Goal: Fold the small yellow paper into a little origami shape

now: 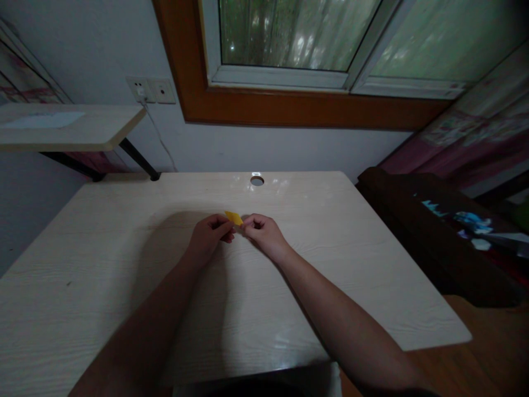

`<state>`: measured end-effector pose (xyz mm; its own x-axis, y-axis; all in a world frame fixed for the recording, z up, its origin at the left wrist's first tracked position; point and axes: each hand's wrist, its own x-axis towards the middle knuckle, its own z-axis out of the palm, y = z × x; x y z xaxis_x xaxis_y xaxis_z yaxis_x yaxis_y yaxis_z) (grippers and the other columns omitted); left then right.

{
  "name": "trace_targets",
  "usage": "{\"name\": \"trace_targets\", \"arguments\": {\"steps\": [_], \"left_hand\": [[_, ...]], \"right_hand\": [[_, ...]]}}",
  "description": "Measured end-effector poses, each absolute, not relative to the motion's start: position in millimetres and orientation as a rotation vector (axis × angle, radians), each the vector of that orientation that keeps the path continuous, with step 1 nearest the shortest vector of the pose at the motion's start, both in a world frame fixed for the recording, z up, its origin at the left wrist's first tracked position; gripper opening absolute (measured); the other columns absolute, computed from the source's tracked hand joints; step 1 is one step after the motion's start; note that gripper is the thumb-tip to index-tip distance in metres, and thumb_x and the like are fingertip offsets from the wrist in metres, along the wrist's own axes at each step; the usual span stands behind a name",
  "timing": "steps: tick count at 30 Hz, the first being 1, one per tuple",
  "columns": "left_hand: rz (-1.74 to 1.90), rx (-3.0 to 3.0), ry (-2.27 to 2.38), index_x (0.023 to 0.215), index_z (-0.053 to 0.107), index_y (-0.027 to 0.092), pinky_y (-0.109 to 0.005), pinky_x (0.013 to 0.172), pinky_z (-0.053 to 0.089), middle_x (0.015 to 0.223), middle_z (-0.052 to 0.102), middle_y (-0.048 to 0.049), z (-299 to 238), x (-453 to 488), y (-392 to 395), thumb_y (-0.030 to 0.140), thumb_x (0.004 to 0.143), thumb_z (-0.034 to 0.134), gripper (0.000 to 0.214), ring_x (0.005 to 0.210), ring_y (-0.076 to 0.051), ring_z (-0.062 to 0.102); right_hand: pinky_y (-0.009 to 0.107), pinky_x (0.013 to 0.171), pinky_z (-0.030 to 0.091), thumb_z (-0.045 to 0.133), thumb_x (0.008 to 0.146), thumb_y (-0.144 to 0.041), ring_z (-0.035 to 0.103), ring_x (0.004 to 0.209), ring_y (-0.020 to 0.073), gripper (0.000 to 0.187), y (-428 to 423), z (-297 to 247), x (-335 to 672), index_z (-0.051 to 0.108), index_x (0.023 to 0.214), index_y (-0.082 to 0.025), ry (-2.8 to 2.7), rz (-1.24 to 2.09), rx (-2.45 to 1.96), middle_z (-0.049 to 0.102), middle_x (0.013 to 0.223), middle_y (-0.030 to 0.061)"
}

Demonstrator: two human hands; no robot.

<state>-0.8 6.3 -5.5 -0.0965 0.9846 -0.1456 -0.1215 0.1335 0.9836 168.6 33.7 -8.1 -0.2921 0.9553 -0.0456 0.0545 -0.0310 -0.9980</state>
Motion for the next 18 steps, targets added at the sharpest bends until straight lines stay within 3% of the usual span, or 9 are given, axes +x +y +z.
{"name": "trace_targets", "arguments": {"steps": [10, 18], "left_hand": [[1.378, 0.898, 1.244, 0.074, 0.065, 0.014, -0.021, 0.053, 0.049, 0.066, 0.067, -0.0016, -8.3, -10.4, 10.8, 0.037, 0.068, 0.079, 0.027, 0.054, -0.01, 0.059], [1.226, 0.956, 1.24, 0.077, 0.064, 0.014, -0.023, 0.055, 0.052, 0.065, 0.067, -0.0015, -6.0, -0.3, 6.0, 0.038, 0.067, 0.079, 0.029, 0.054, -0.011, 0.06]], "right_hand": [[0.024, 0.056, 0.036, 0.066, 0.068, -0.024, 0.049, 0.056, 0.0103, 0.012, 41.6, -7.5, 177.2, 0.07, 0.075, -0.015, -1.347, 1.447, -1.057, 0.061, 0.062, -0.0008], [0.027, 0.064, 0.045, 0.069, 0.076, -0.037, 0.056, 0.062, 0.0126, 0.024, 36.9, -8.0, 171.1, 0.071, 0.087, -0.016, -1.35, 1.462, -1.012, 0.065, 0.069, 0.0019]]}}
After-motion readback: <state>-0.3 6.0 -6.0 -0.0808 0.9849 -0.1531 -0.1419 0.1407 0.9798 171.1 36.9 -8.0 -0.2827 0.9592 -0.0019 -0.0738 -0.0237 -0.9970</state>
